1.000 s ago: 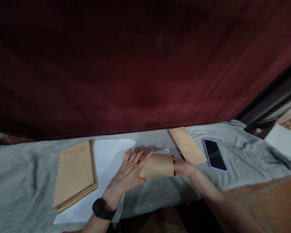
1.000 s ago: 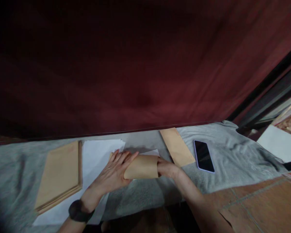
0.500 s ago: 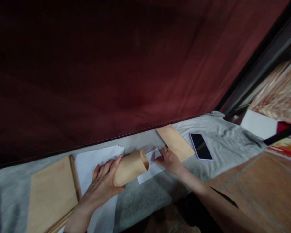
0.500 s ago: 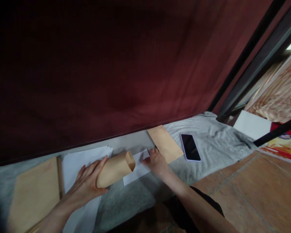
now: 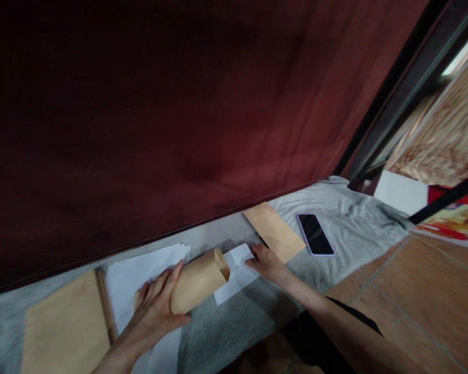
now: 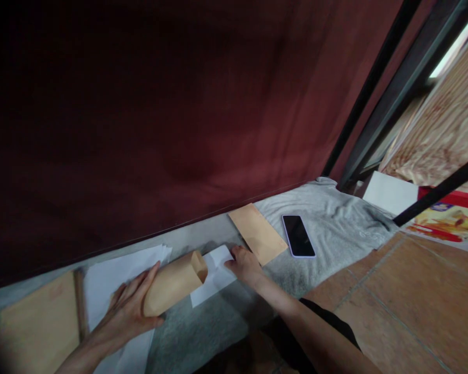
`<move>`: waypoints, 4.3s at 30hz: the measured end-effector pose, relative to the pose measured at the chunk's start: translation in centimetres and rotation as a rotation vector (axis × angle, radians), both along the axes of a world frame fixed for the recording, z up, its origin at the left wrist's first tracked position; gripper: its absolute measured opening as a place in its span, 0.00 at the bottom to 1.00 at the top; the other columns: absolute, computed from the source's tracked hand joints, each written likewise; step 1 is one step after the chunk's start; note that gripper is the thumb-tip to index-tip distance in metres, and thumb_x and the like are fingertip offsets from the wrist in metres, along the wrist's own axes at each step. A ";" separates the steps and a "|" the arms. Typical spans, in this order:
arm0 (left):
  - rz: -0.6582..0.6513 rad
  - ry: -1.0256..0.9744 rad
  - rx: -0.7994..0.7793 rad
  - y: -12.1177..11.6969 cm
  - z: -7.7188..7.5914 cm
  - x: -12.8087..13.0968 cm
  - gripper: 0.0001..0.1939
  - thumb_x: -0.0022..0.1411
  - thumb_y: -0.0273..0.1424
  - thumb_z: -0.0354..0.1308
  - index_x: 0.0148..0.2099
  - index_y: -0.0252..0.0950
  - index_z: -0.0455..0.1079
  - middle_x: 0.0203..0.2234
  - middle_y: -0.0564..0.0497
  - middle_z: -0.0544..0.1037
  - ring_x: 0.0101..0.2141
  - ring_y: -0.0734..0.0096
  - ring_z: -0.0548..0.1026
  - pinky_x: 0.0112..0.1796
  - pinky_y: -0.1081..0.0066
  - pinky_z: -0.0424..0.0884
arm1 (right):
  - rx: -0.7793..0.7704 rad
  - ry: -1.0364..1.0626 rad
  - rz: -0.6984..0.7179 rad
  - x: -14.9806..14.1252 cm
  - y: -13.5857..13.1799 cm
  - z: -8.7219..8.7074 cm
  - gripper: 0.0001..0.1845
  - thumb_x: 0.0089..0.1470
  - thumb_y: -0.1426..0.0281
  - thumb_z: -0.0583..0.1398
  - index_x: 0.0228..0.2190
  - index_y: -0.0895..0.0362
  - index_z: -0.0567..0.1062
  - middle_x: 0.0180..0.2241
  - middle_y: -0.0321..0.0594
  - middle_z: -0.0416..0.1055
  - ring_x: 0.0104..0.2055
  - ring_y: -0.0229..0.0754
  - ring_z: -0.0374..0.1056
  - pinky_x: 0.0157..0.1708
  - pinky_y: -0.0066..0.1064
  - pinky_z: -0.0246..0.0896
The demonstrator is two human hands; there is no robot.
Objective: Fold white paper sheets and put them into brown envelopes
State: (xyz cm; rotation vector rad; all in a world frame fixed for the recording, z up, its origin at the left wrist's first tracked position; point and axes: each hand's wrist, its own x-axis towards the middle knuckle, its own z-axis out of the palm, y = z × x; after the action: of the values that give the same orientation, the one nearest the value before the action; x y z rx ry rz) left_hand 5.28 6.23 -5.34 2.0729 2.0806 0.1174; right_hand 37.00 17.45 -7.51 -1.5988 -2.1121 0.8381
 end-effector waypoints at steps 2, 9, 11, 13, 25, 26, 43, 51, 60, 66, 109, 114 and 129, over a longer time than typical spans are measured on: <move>-0.007 -0.008 0.006 0.0 -0.1 -0.2 0.57 0.46 0.37 0.62 0.74 0.41 0.38 0.63 0.40 0.64 0.62 0.47 0.62 0.62 0.50 0.48 | 0.055 0.122 -0.051 0.5 0.6 0.1 0.03 0.53 0.71 0.60 0.30 0.54 0.68 0.30 0.38 0.71 0.34 0.44 0.69 0.34 0.32 0.58; 0.007 -0.041 0.051 0.1 -0.3 -0.3 0.57 0.46 0.36 0.62 0.74 0.42 0.37 0.62 0.40 0.65 0.62 0.45 0.62 0.61 0.48 0.48 | 0.262 0.576 -0.221 1.1 1.5 1.8 0.09 0.59 0.61 0.55 0.31 0.52 0.62 0.29 0.35 0.68 0.31 0.42 0.65 0.30 0.30 0.59; 0.006 -0.030 0.066 0.2 -0.5 -0.3 0.57 0.47 0.37 0.62 0.74 0.42 0.37 0.62 0.40 0.64 0.62 0.46 0.61 0.62 0.47 0.47 | 0.267 0.652 -0.219 0.8 1.4 2.0 0.11 0.59 0.60 0.56 0.30 0.52 0.62 0.27 0.33 0.66 0.30 0.41 0.64 0.29 0.29 0.58; 0.011 -0.006 0.094 0.3 -0.7 -0.4 0.56 0.49 0.37 0.61 0.74 0.43 0.36 0.62 0.40 0.64 0.63 0.47 0.61 0.62 0.47 0.45 | 0.236 0.667 -0.162 0.5 1.2 2.0 0.12 0.59 0.59 0.56 0.30 0.52 0.62 0.27 0.33 0.65 0.30 0.40 0.62 0.29 0.29 0.57; 0.024 0.147 0.248 0.6 -0.8 -1.0 0.55 0.53 0.39 0.60 0.73 0.42 0.31 0.63 0.37 0.60 0.64 0.43 0.57 0.63 0.42 0.42 | 0.150 0.496 0.051 1.3 1.6 1.0 0.12 0.59 0.61 0.56 0.27 0.53 0.62 0.23 0.31 0.62 0.26 0.38 0.59 0.26 0.29 0.53; 0.021 0.149 0.253 0.6 -0.9 -1.0 0.55 0.53 0.39 0.60 0.73 0.42 0.31 0.63 0.37 0.60 0.64 0.44 0.57 0.63 0.42 0.42 | 0.147 0.494 0.059 1.4 1.7 1.0 0.13 0.59 0.61 0.56 0.26 0.53 0.62 0.23 0.32 0.62 0.26 0.38 0.59 0.26 0.29 0.53; -0.055 0.136 0.320 1.1 -0.1 0.5 0.56 0.51 0.38 0.62 0.73 0.40 0.32 0.62 0.36 0.59 0.65 0.42 0.54 0.63 0.43 0.40 | -0.046 0.576 0.012 1.3 2.3 -0.8 0.12 0.57 0.59 0.60 0.34 0.55 0.73 0.25 0.34 0.68 0.28 0.39 0.63 0.29 0.30 0.59; -0.096 0.061 0.312 1.2 -0.1 1.2 0.58 0.49 0.39 0.64 0.73 0.42 0.33 0.64 0.37 0.59 0.66 0.41 0.53 0.64 0.43 0.40 | -0.062 0.610 -0.008 1.3 2.1 0.0 0.19 0.61 0.54 0.56 0.32 0.56 0.75 0.26 0.34 0.69 0.29 0.40 0.65 0.31 0.31 0.61; -0.157 0.034 0.345 1.7 -0.4 2.8 0.58 0.49 0.37 0.65 0.73 0.42 0.33 0.64 0.37 0.60 0.67 0.43 0.53 0.64 0.42 0.42 | -0.066 0.623 0.082 -0.1 0.4 0.8 0.19 0.62 0.57 0.58 0.27 0.56 0.76 0.30 0.37 0.69 0.32 0.39 0.66 0.32 0.30 0.62; -0.192 0.049 0.391 2.1 -0.5 3.6 0.58 0.47 0.35 0.65 0.73 0.41 0.35 0.62 0.37 0.62 0.65 0.42 0.56 0.63 0.43 0.42 | -0.061 0.678 0.157 -1.2 -0.3 0.4 0.20 0.65 0.59 0.54 0.28 0.57 0.77 0.40 0.42 0.71 0.43 0.42 0.69 0.45 0.33 0.63; -0.242 -0.006 0.410 2.9 -1.4 4.6 0.54 0.51 0.40 0.63 0.73 0.40 0.37 0.60 0.37 0.65 0.61 0.43 0.62 0.63 0.43 0.47 | 0.058 0.255 -0.050 -2.7 -1.1 1.3 0.11 0.61 0.70 0.59 0.28 0.55 0.78 0.35 0.42 0.75 0.34 0.41 0.71 0.34 0.29 0.59; -0.244 -0.002 0.408 2.9 -1.3 4.7 0.55 0.50 0.40 0.64 0.73 0.40 0.37 0.60 0.37 0.65 0.62 0.43 0.62 0.63 0.44 0.46 | 0.068 0.246 -0.077 -2.7 -1.0 1.3 0.10 0.61 0.70 0.59 0.28 0.55 0.77 0.34 0.41 0.75 0.34 0.42 0.71 0.34 0.29 0.59; -0.257 0.000 0.413 2.8 -1.5 4.4 0.52 0.54 0.43 0.62 0.73 0.39 0.39 0.61 0.36 0.64 0.62 0.44 0.61 0.63 0.46 0.45 | -0.035 0.430 -0.240 -3.0 -1.2 0.4 0.04 0.53 0.74 0.61 0.31 0.54 0.71 0.28 0.34 0.73 0.31 0.39 0.70 0.29 0.27 0.56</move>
State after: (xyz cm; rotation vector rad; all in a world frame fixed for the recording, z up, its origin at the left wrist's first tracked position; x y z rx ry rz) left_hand 9.70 9.04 -6.87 2.5524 1.8899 0.5466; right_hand 33.96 16.26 -7.13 -1.4889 -1.5841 1.0303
